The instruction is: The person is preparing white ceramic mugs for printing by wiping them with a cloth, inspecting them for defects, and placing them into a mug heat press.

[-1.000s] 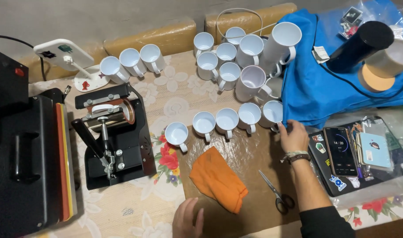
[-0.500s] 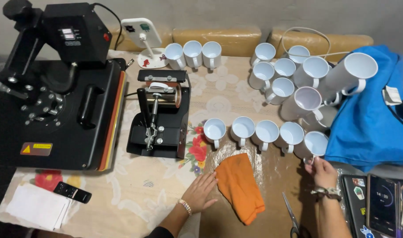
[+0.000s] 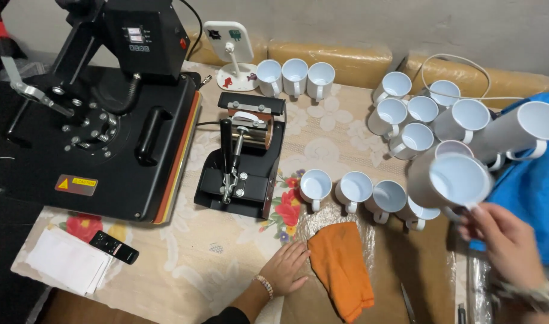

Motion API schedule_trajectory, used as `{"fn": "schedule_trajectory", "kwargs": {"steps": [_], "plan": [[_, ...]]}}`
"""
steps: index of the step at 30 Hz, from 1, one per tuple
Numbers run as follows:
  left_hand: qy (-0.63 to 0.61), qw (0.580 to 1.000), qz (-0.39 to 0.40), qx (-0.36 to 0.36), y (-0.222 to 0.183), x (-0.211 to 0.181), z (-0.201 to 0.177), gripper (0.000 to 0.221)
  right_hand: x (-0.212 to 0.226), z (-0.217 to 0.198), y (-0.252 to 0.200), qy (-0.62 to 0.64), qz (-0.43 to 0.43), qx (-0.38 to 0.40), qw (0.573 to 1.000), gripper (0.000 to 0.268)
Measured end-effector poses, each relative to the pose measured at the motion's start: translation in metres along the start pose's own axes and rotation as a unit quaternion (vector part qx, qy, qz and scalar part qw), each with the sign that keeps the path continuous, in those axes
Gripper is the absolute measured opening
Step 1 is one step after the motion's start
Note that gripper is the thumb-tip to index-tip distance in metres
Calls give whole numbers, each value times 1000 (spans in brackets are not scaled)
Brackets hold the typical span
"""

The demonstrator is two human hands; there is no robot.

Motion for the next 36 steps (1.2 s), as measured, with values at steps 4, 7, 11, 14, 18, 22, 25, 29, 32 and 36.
{"fn": "schedule_trajectory", "kwargs": {"steps": [4,7,11,14,18,22,25,29,32,36], "plan": [[-28,995,45,-82,-1,-4,-18,67,73,122,100,99,9,119,988,29],[-22,998,29,-42,3,-6,-25,66,86,211,172,116,9,172,978,29],[-82,996,21,3,7,5,-7,68,21,320,278,245,-8,248,937,24],[-28,999,39,-25,2,17,24,77,34,346,289,211,-14,231,950,23],[-33,997,46,-45,2,20,30,46,48,363,296,156,-67,242,955,28],[-31,994,35,-95,4,16,14,43,58,373,302,140,-82,268,949,31],[-19,993,56,-100,4,18,17,39,63,379,305,119,-104,273,949,31],[12,992,45,-114,6,15,9,42,61,394,315,82,-107,278,951,31],[31,989,54,-133,6,14,3,35,69,397,310,43,-128,277,951,36],[25,989,59,-136,4,13,1,36,68,412,307,61,-119,270,954,35]]}}
Point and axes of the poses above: each hand's wrist, its own y-axis towards the middle knuckle, its own z-axis out of the palm, x = y × z, the point moved 6 cm from there along y, towards the middle knuckle, and after that the axes turned 6 degrees about -y, right-handed, at the moved point
